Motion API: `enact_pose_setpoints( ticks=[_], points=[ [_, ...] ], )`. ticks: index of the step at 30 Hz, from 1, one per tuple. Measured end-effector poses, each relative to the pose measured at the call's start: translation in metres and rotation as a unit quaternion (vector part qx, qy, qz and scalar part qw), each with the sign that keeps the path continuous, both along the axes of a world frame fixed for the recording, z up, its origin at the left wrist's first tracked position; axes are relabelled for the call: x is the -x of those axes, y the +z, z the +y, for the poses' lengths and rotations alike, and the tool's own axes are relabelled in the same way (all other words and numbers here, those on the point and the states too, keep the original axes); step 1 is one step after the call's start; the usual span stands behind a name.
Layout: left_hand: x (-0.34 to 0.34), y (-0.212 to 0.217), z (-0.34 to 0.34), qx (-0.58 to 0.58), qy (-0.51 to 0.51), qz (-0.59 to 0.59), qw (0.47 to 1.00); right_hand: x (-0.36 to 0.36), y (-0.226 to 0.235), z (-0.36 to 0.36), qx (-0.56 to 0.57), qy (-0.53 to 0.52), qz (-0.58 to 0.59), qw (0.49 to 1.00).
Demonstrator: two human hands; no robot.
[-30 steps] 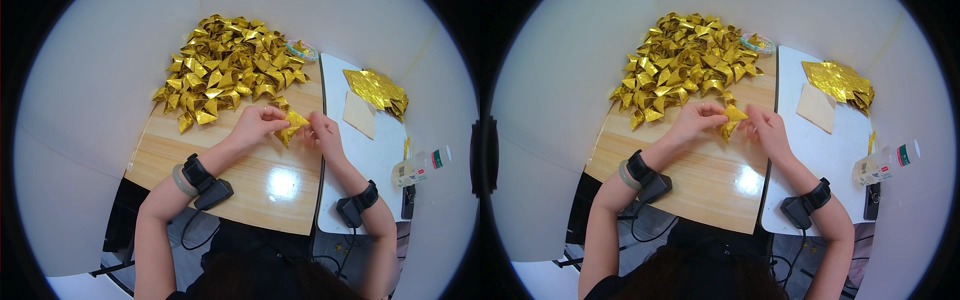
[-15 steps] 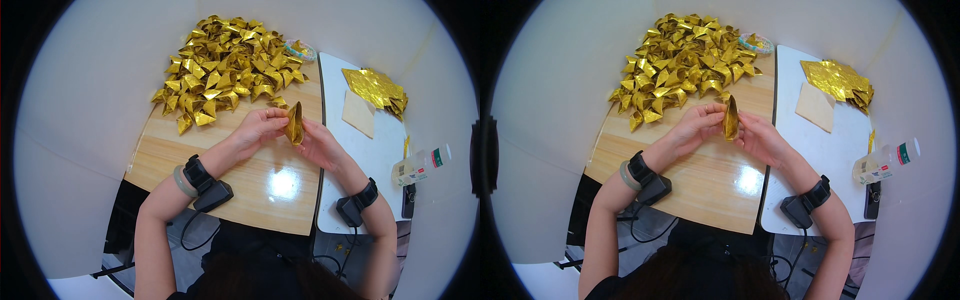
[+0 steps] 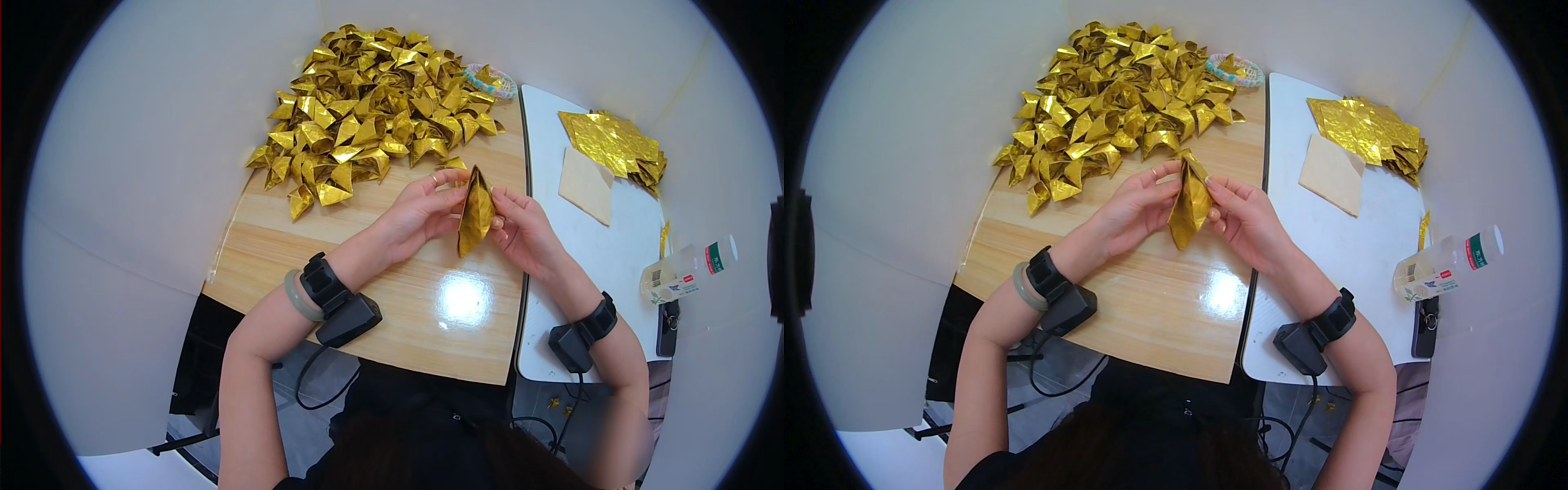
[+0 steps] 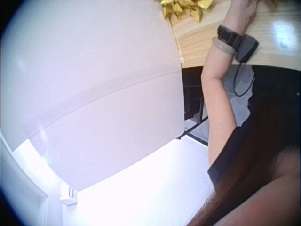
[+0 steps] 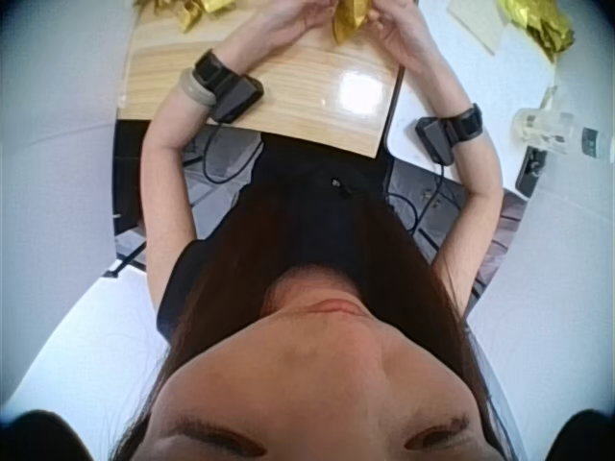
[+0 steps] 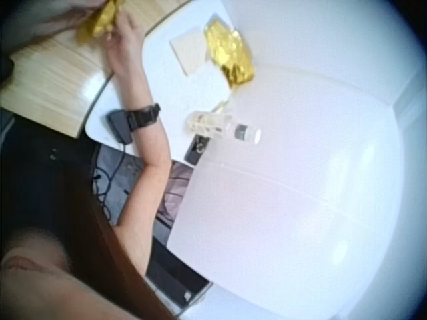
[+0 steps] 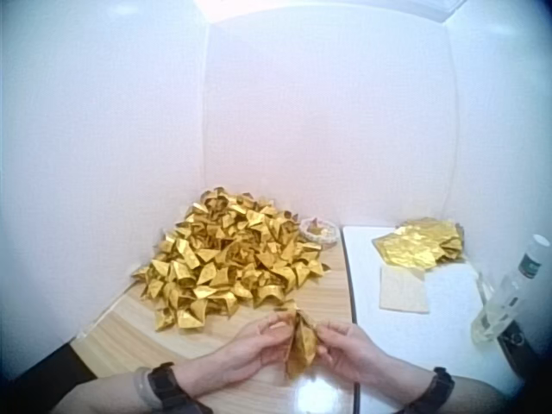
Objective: Folding pieces of gold foil paper into decorative ingots or shapes.
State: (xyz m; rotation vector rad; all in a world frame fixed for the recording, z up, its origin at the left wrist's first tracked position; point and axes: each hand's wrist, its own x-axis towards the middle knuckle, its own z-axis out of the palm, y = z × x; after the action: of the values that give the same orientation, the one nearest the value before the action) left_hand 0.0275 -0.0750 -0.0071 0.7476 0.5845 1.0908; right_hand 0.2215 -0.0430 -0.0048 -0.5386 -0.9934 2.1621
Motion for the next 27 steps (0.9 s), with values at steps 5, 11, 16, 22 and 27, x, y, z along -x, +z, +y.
enact_pose_setpoints(
  ticks=[5, 11, 16, 22, 27],
  points=[
    [0.006, 0.004, 0.002, 0.009, 0.000, 0.097, 0.995, 0.005, 0.014, -0.007, -0.196, -0.143, -0.284, 0.928],
    [0.004, -0.001, 0.001, 0.024, 0.010, 0.158, 0.987, 0.006, 0.004, -0.006, -0.387, -0.159, -0.344, 0.841],
    [0.012, -0.001, 0.005, 0.020, 0.105, 0.138, 0.985, 0.002, -0.011, 0.004, -0.372, -0.188, -0.305, 0.856],
    [0.014, -0.004, 0.008, 0.004, 0.104, 0.259, 0.960, 0.001, 0.003, 0.001, -0.300, -0.103, -0.326, 0.891],
    [0.010, 0.003, 0.006, 0.001, 0.112, 0.244, 0.963, 0.005, 0.005, -0.006, -0.382, -0.135, -0.254, 0.878]
  ],
)
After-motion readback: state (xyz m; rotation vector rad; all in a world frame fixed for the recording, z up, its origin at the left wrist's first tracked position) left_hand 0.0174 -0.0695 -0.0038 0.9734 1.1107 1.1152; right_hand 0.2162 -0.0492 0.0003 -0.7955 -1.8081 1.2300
